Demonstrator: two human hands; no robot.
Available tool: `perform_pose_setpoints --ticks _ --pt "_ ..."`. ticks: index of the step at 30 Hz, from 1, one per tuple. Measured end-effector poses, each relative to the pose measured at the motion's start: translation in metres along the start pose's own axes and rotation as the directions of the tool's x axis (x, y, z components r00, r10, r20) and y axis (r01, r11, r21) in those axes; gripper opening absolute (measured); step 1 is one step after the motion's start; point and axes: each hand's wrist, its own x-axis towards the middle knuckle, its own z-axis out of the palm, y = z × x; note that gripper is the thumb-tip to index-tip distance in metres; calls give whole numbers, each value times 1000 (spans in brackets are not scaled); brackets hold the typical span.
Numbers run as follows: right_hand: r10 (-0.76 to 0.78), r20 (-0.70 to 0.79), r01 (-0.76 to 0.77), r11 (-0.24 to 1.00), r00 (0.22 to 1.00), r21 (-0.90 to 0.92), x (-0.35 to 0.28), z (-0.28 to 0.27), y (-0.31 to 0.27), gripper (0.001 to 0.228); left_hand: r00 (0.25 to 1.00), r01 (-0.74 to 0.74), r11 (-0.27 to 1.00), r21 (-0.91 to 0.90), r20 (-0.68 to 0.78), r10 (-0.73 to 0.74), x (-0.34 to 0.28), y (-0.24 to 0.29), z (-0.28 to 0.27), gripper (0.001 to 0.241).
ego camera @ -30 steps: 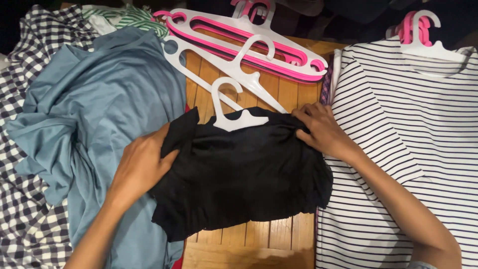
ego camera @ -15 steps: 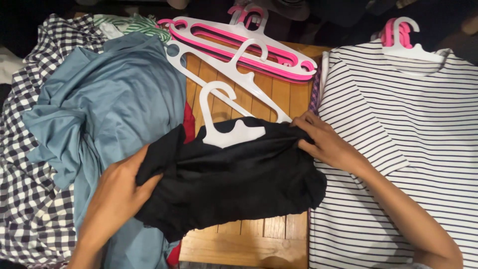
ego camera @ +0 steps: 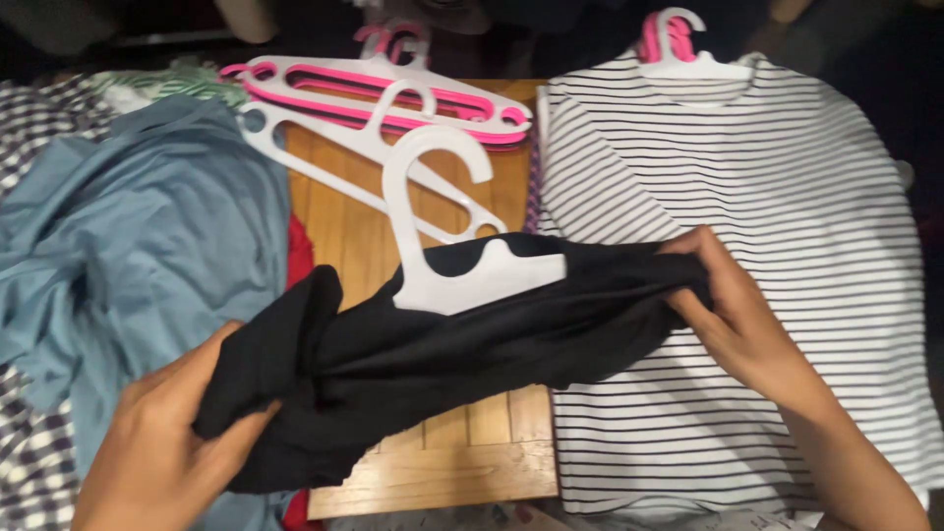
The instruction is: The person buttons a black vest and places it on a hanger. They then pick up a light blue top, place it on a hanger, and smooth it out. The task is performed on a wooden surface with other clothes visible nearby.
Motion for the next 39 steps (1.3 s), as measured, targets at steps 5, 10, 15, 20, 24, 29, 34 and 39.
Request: perform_pose_setpoints --ticks 5,10,15,20,24,29,34,39 --pt "53 -182 -65 996 982 -59 -41 -48 23 17 988 -136 989 -57 66 140 42 57 23 53" --pt "34 -377 -108 978 925 -178 -66 -104 77 29 969 -120 980 -160 196 151 100 124 58 20" --pt "1 -610 -122 980 792 -156 -62 -140 88 28 913 -242 909 -338 236 331 164 179 103 16" --pt "82 -703 -171 984 707 -57 -35 -173 128 30 913 -249 882 -400 206 351 222 217 144 40" --pt "-35 -691 -143 970 722 -199 -3 -200 181 32 937 -251 905 -345 149 317 267 217 181 31" --pt "-127 -676 -30 976 726 -215 56 -220 249 31 959 -245 931 -271 77 274 323 207 216 57" --pt "-146 -711 20 983 688 -182 116 -223 282 29 961 -258 923 -286 23 276 374 197 239 35" --pt "-3 -777 -68 996 629 -58 154 -219 317 31 955 -296 878 -377 -111 275 426 165 279 35"
